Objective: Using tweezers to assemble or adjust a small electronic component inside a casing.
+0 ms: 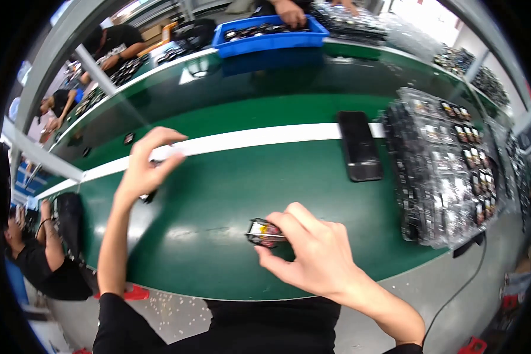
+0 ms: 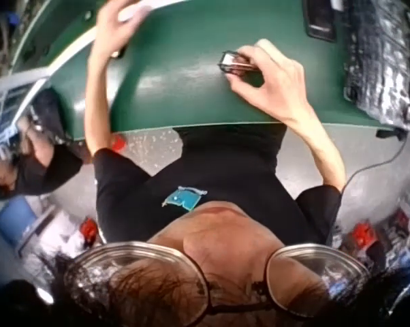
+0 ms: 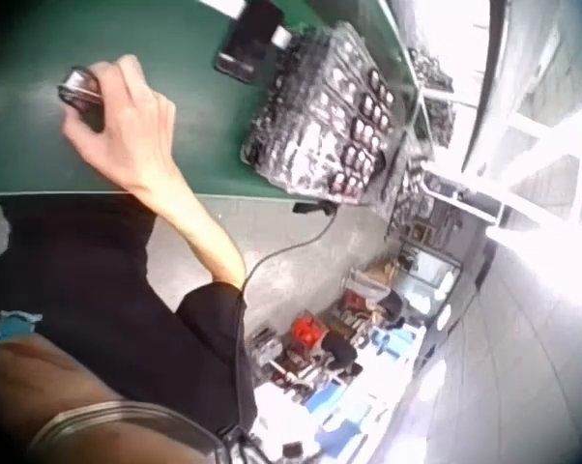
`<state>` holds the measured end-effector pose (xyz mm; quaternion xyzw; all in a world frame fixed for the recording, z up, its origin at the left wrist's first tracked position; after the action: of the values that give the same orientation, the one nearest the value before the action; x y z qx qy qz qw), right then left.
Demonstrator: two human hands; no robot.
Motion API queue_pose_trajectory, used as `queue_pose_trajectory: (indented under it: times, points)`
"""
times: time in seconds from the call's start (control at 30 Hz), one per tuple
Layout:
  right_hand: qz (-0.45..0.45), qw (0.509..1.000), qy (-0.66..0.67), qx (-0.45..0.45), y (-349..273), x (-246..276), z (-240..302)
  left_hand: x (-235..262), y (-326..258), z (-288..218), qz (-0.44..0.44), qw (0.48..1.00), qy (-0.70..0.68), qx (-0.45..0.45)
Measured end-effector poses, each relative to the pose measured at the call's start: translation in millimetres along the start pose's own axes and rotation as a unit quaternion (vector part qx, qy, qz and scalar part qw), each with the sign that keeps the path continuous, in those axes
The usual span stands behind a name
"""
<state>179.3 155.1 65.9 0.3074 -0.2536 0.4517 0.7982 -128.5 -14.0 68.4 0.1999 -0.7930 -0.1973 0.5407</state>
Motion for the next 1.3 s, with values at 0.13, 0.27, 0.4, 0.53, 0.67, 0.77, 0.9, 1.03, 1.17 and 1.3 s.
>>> queue_pose_trajectory:
  times: [0.13,0.27,0.4,0.53,0.67,0.77,0.9,1.03,1.17,1.3]
  points:
    - [-0.08,0.996,-0.015,0.021,6.2,66.0,20.7,76.1,-78.0,128.9,0.056,0.9,0.391,0.184]
    - [-0.145,0.983,-0.109,-0.033,20.6,142.3,15.2,76.8,-122.2,196.9,0.111,0.853,0.384,0.335]
    - [-0.263,0.948,-0.118,-0.134,50.3,227.0,-61.2,64.6,-119.4,217.2,0.061,0.882,0.382,0.269]
    - [-0.21,0.888,-0.283,-0.297,88.8,279.5,-111.3,74.1,-109.0,225.3,0.037,0.906,0.347,0.24]
    - [-0.189,0.868,-0.332,-0.317,105.5,277.5,-151.9,50.2,-54.4,163.9,0.012,0.92,0.32,0.225]
    - [-0.196,0.9,-0.282,-0.27,102.2,272.1,-138.1,25.9,-15.7,75.9,-0.011,0.967,0.198,0.161]
    - [-0.156,0.965,-0.106,-0.184,81.7,241.9,-73.9,-34.9,-3.5,-43.5,0.038,0.998,-0.015,0.051]
    - [-0.091,0.981,-0.022,-0.168,35.4,169.3,-10.6,-84.9,-5.9,-107.4,0.141,0.981,-0.133,-0.02]
    - [-0.005,0.997,0.003,-0.08,9.3,86.7,-2.3,-97.4,-5.5,-112.1,0.093,0.973,-0.191,-0.085]
    - [0.018,0.992,0.071,-0.106,5.2,37.9,-24.5,-92.7,-7.3,-111.0,0.08,0.989,-0.111,-0.057]
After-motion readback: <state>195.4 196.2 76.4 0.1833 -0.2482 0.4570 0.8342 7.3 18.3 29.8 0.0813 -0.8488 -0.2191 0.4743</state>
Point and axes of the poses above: each hand's wrist, its own y-axis towards the middle knuckle, its own x-axis out of the back of the hand, z = x × y, the point moved 6 cm from there along y, towards the middle knuckle, and after that the axes turned 14 degrees about -x, right-handed, at the moved point
